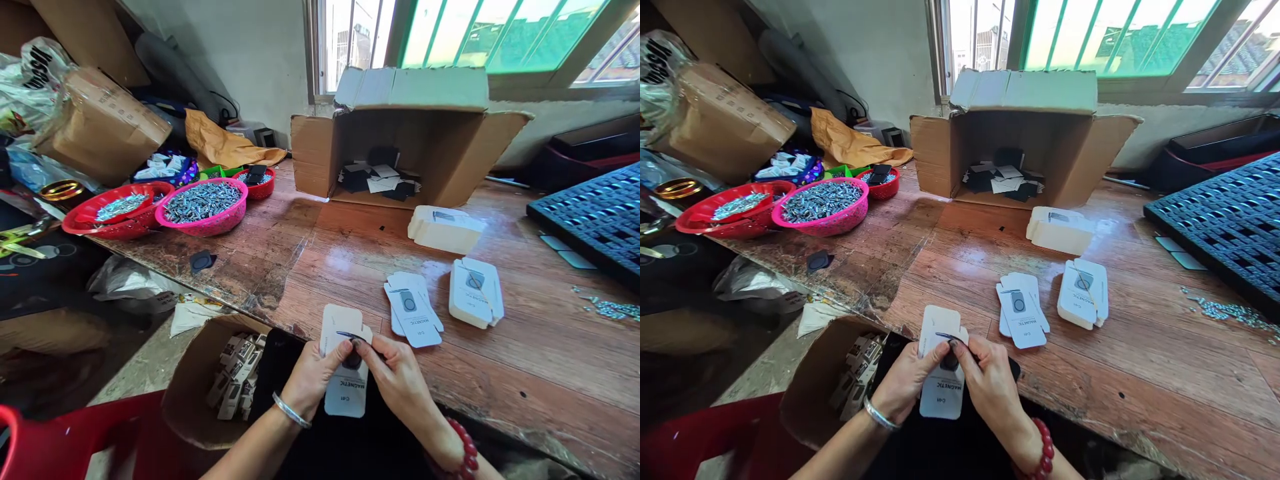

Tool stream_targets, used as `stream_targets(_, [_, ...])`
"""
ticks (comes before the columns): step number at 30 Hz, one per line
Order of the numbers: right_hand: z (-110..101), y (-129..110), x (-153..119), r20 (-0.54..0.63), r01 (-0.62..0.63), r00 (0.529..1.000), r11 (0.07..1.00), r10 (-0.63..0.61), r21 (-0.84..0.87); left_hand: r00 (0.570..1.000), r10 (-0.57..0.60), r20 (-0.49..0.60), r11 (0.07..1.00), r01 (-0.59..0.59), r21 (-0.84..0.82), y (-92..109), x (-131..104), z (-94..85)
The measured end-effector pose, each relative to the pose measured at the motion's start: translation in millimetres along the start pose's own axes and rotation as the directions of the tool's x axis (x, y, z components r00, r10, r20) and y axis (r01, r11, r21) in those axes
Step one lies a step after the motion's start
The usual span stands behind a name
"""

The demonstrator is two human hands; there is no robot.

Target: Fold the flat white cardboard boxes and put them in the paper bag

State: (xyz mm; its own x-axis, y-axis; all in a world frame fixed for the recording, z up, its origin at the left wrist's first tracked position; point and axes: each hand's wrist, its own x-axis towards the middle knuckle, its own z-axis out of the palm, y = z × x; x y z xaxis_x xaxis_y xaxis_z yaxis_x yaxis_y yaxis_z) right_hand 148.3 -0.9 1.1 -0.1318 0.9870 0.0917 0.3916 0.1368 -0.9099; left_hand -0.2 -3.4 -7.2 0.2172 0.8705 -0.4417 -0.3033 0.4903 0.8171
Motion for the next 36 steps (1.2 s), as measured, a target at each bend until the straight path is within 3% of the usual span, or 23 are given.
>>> stream_targets(3, [3, 1, 3, -0.095, 0.031, 0.995, 0.999, -0.035, -0.042, 0.995, 0.091, -0.05, 0.99, -0.085, 0.113, -1, -1, 3.2])
stream_targets(7, [7, 3, 4, -0.139, 0.0, 0.99, 0.998, 0.009, 0.066, 0.959, 0.218, -0.183, 0.96, -0.177, 0.216, 3, -2, 2.1])
stream_targets(13, [23, 5, -4, -0.35, 0.055, 0.931, 0.904, 0.107, 0.423, 0.936, 0.347, -0.066, 0.927, -0.331, 0.176, 1, -9, 8.3])
stream_targets(19, [31, 11, -9, -0.432, 0.086, 0.898, 0.926, 0.088, 0.368, 0.921, 0.388, 0.01, 0.904, -0.383, 0.19, -3, -10, 11.6])
stream_targets(29, [32, -3, -5, -0.473, 0.176, 0.881, 0.924, 0.006, 0.338, 0.901, 0.429, -0.066, 0.892, -0.41, 0.191, 0, -7, 18.0])
stream_targets(36, [31, -2, -1, -0.468, 0.198, 0.883, 0.94, -0.047, 0.279, 0.832, 0.541, -0.122, 0.832, -0.508, 0.222, -12, -3, 16.9])
